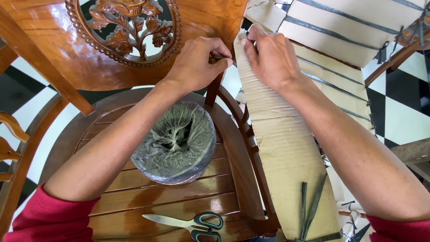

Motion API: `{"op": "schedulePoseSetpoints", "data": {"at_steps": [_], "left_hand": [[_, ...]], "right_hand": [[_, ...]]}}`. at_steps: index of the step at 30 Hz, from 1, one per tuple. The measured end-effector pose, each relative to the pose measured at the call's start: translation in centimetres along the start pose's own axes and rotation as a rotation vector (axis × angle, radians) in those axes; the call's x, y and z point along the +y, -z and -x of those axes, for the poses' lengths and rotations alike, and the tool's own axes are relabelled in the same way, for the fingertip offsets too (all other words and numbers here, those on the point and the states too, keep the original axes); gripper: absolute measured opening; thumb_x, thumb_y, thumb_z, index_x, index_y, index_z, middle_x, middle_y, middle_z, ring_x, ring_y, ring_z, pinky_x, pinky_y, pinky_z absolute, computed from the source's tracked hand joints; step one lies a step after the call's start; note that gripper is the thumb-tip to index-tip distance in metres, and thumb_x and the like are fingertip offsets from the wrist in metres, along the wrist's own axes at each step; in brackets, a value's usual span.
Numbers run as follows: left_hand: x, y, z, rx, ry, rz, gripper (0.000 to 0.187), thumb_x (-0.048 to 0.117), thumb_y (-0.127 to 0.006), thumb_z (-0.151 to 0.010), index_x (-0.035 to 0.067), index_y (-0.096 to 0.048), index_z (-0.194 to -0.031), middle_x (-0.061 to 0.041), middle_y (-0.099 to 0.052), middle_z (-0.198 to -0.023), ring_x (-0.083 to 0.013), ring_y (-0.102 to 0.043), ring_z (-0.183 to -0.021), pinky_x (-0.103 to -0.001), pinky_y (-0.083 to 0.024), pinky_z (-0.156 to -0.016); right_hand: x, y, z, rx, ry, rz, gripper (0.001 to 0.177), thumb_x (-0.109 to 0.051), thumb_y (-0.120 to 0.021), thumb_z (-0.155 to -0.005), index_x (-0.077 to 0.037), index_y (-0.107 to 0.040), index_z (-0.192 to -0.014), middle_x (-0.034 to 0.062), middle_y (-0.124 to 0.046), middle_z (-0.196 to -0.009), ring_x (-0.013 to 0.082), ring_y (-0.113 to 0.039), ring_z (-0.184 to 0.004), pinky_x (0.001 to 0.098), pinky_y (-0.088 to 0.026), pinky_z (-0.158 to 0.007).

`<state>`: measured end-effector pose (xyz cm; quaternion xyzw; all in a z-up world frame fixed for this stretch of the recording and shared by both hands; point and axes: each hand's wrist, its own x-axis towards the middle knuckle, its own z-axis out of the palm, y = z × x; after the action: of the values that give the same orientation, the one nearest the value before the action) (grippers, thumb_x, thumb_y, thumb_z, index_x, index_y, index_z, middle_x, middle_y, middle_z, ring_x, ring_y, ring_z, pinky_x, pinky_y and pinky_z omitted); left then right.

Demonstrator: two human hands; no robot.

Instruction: Wrapping wooden chair components with cardboard and securing them with plastic ties

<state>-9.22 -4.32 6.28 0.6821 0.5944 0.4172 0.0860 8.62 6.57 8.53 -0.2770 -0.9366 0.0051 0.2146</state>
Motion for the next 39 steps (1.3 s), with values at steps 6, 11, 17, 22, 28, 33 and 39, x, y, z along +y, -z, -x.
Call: {"op": "schedulePoseSetpoints", "data": {"at_steps": [6,11,17,22,28,33,39], "left_hand": [[-1.1,-0.7,1.8,-0.062,0.134,-0.067,0.015,0.015,-0.073,-0.09,0.011,-0.077,-0.104,-0.007,-0.076,-0.101,-0.0211,-0.071,-0.091,-0.039,-0.056,-0.081],[-0.6,-1.6,6.1,-0.23,0.159,-0.185,0.078,0.025,-0.075,-0.087,0.002,-0.039,-0.153,-0.02,-0.047,-0.151,-0.0412,-0.045,-0.134,-0.056,-0.036,-0.109],[7.9,0.3,18.5,0.254,0.097,0.184,0.043,0.008,-0.068,-0.094,-0.001,-0.057,-0.135,-0.015,-0.063,-0.131,-0.0288,-0.062,-0.115,-0.037,-0.05,-0.101],[11.9,-7.6,36.9,0.406,0.525,0.533,0.014,-0.004,-0.062,-0.094,-0.002,-0.065,-0.107,-0.009,-0.07,-0.105,-0.0166,-0.064,-0.087,-0.029,-0.054,-0.083],[18.0,-14.9,47.7,-0.205,0.847,0.845,0.04,0.029,-0.053,-0.097,0.003,-0.071,-0.122,-0.008,-0.081,-0.105,-0.0143,-0.073,-0.093,-0.025,-0.054,-0.083],[16.6,-15.7,48.3,-0.154,0.899,1.097,0.03,0.017,-0.063,-0.098,-0.002,-0.075,-0.119,-0.006,-0.069,-0.084,-0.0104,-0.054,-0.069,-0.021,-0.045,-0.063],[11.4,-9.1,46.4,0.182,0.767,0.942,0.018,0.008,-0.07,-0.093,-0.001,-0.072,-0.108,-0.01,-0.076,-0.103,-0.0157,-0.067,-0.085,-0.029,-0.058,-0.081]], "right_hand": [[3.2,-0.5,1.0,-0.039,-0.31,-0.257,0.014,-0.003,-0.057,-0.104,-0.001,-0.07,-0.106,0.0141,-0.069,-0.101,0.0234,-0.069,-0.082,0.0342,-0.058,-0.086],[5.6,0.8,6.2,0.129,-0.76,-0.761,0.017,-0.02,-0.057,-0.107,-0.011,-0.064,-0.12,-0.0016,-0.06,-0.093,0.0052,-0.05,-0.07,0.0199,-0.038,-0.052],[1.2,4.9,24.8,0.558,-0.995,-0.977,0.012,-0.023,-0.055,-0.11,-0.015,-0.06,-0.116,-0.0057,-0.05,-0.085,-0.002,-0.04,-0.063,0.0124,-0.033,-0.052],[-8.1,0.2,45.0,0.844,-1.035,-0.702,0.01,-0.014,-0.049,-0.116,-0.014,-0.05,-0.106,-0.0051,-0.042,-0.07,0.0037,-0.037,-0.056,0.0209,-0.03,-0.045],[-24.3,-11.4,58.0,0.528,-1.044,-0.605,0.012,-0.003,-0.057,-0.101,-0.008,-0.057,-0.111,0.0043,-0.062,-0.101,0.0128,-0.056,-0.078,0.026,-0.048,-0.069],[-29.3,-9.9,54.0,0.209,-0.69,-0.77,0.029,0.005,-0.062,-0.084,-0.007,-0.058,-0.11,0.0062,-0.07,-0.093,0.0184,-0.067,-0.071,0.0283,-0.055,-0.063],[-25.2,-7.0,44.1,0.349,-0.339,-0.599,0.02,0.008,-0.065,-0.083,-0.004,-0.059,-0.098,0.0084,-0.07,-0.104,0.0258,-0.064,-0.09,0.0363,-0.053,-0.085]]}}
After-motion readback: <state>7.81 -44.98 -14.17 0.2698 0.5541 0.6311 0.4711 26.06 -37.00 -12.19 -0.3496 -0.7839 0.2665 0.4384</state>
